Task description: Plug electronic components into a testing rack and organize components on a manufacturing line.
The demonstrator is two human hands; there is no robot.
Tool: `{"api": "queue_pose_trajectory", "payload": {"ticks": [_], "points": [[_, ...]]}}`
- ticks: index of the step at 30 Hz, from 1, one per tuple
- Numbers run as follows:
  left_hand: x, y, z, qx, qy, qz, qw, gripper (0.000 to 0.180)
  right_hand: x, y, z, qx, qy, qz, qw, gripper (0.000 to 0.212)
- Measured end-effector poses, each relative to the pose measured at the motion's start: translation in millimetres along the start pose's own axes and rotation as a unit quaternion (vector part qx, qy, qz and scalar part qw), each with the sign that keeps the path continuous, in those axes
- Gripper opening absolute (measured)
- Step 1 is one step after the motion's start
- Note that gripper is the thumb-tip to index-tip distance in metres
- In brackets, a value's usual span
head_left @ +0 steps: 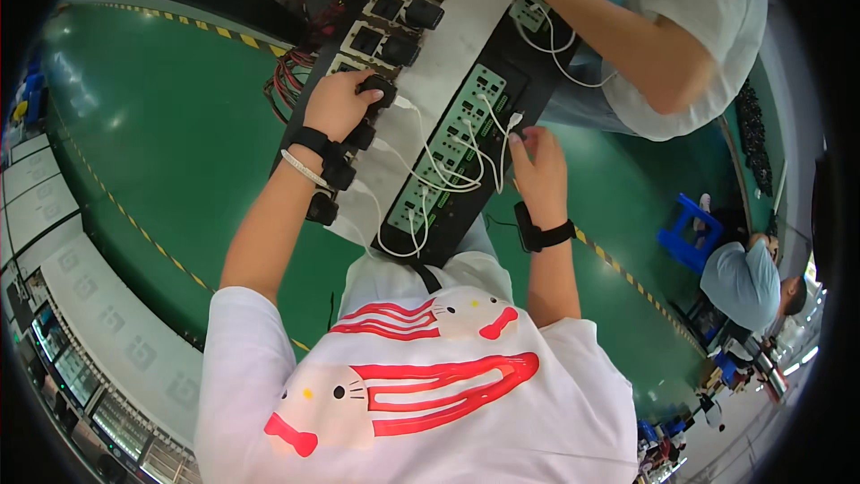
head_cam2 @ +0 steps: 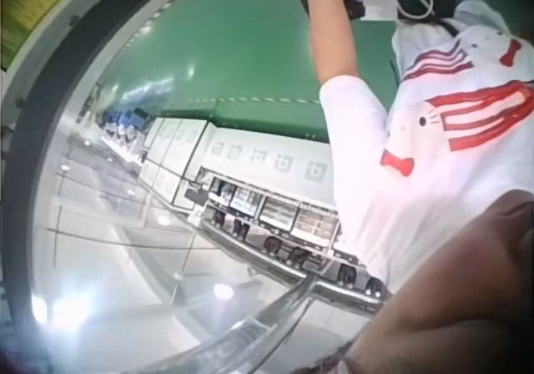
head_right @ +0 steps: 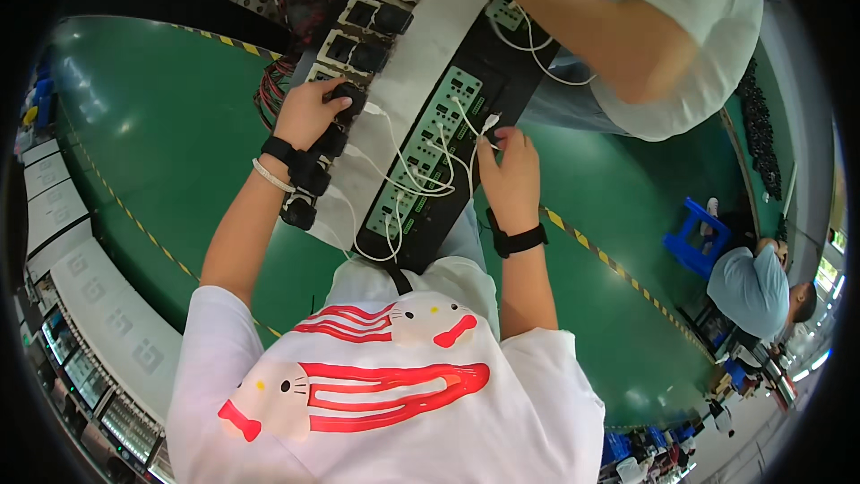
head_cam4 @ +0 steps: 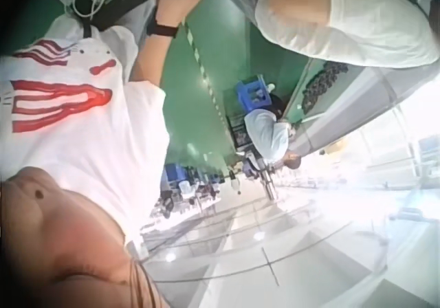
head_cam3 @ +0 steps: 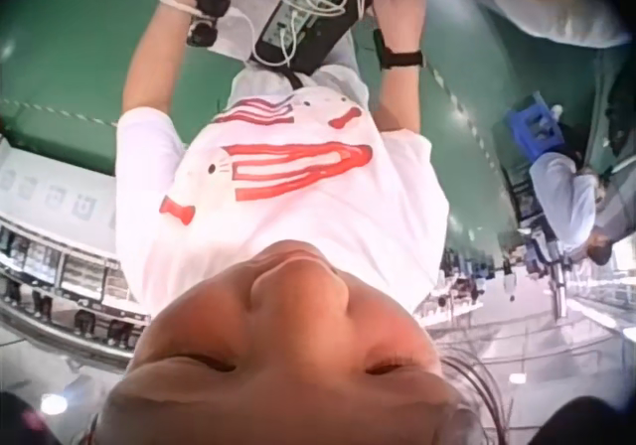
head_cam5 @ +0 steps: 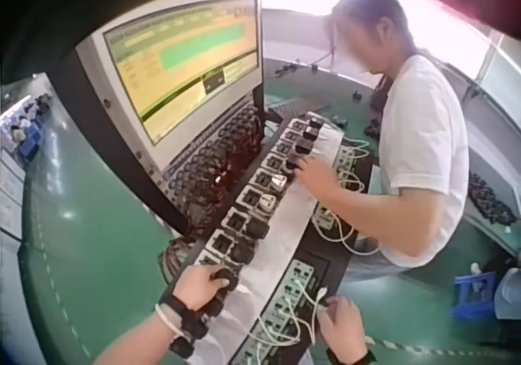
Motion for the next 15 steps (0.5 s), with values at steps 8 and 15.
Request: {"api": "queue_pose_trajectory", "payload": {"ticks": [8, 15], "points": [[5.9, -1.5, -1.1, 0.0, 0.029, -0.017, 0.999, 0.043, 69.9, 20.3, -93.4, -0.234, 0.129, -0.01, 0.964, 0.026], [7.3, -8.1, 13.0, 0.174, 0.075, -0.124, 0.974, 0.056, 132.4, 49.2, -87.5, -0.209, 0.114, -0.194, 0.952, 0.021]]}}
Point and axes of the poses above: each hand's wrist, its own y-axis towards the middle knuckle, its own x-axis out of the palm, z = x × y, the point moved 3 cm from there along y, towards the middle knuckle, and after that the axes turned 8 degrees about -y, right-handed, at the moved point
